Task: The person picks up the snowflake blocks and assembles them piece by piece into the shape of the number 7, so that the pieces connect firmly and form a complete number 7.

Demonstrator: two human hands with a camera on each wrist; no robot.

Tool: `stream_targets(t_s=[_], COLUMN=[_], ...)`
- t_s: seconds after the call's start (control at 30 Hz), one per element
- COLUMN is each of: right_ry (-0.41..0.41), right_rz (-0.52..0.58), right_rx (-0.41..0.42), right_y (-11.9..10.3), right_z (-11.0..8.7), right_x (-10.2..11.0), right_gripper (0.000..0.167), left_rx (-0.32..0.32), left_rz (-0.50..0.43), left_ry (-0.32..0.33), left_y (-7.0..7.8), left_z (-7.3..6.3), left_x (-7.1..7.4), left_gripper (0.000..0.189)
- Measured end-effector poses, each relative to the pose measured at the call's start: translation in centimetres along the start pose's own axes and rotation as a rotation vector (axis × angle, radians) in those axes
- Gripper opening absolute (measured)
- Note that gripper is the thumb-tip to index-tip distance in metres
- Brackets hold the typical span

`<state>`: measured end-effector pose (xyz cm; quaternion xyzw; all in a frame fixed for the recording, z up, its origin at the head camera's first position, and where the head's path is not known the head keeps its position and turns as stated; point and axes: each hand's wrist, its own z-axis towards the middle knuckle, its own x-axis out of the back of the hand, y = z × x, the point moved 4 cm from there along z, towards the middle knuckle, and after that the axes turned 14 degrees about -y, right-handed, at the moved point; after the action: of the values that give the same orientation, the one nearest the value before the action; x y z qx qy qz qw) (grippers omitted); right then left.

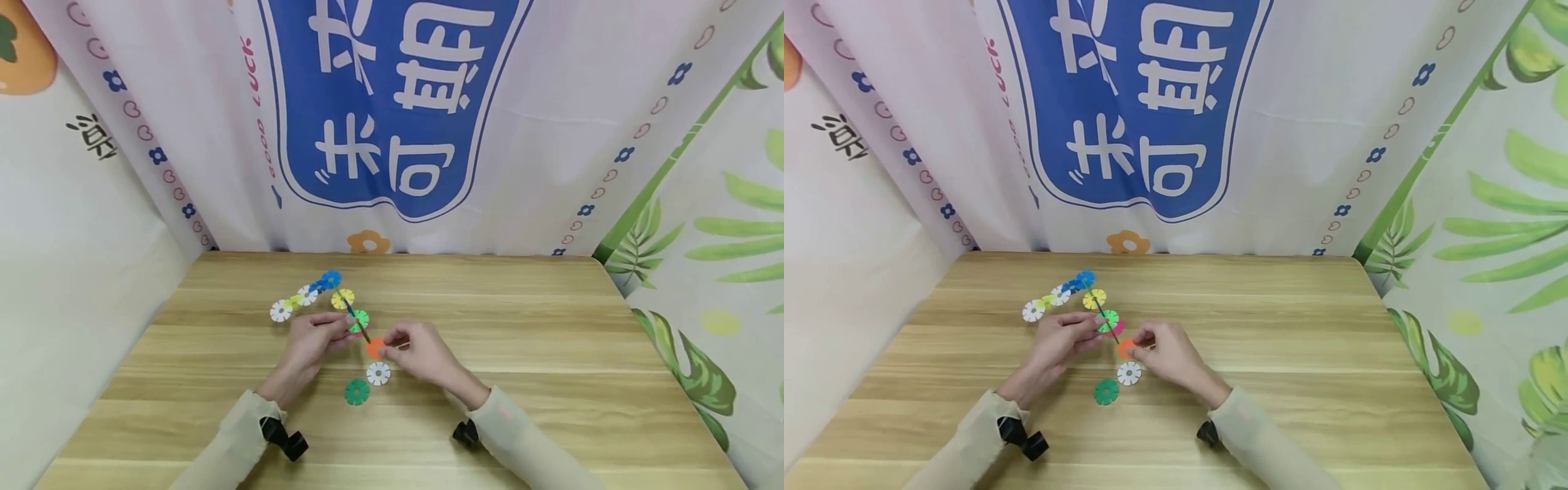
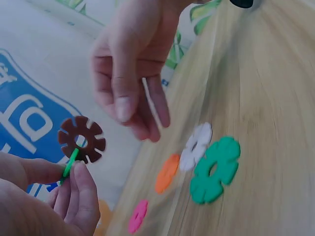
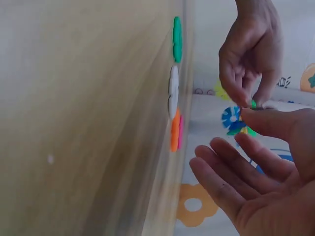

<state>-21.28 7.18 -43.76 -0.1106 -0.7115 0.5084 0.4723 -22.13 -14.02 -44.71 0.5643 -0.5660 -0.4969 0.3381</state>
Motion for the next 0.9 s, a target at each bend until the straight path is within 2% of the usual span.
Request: stream_targets(t_s=[0.13, 0.3, 0.4, 0.53, 0.63, 0.9], right_ry=[-0.074, -0.181, -0.215, -0.221, -0.224, -0.244], right_rz=[-0.049, -0.178, -0.271, -0.353, -0.360, -0.297], right_rx=[-0.050, -0.096, -0.120, -0.143, -0.153, -0.197], right_y=[0.6, 0.5, 0.4, 0.4, 0.5, 0.7], right_z=[0.7, 1.2, 1.3, 1.2, 1.0, 0.6], right_x=[-0.2, -1.2, -1.8, -2.3, -2.4, -2.4], right_gripper=[0.008, 0.019, 0.028, 0.033, 0.032, 0.032], left_rx=[0.012, 0.036, 0.042, 0.040, 0.034, 0.036], left_rz=[0.000, 0.015, 0.012, 0.013, 0.016, 0.008], left_ry=[0.023, 0.009, 0.009, 0.008, -0.010, -0.044], left_y=[-0.1, -0.4, -0.6, -0.7, -0.8, -0.8], left_z=[-0.1, 0.0, 0.1, 0.2, 0.2, 0.4], left_x=[1.0, 1.4, 1.5, 1.5, 1.1, -0.1], left_gripper=[0.039, 0.038, 0.038, 0.039, 0.040, 0.042])
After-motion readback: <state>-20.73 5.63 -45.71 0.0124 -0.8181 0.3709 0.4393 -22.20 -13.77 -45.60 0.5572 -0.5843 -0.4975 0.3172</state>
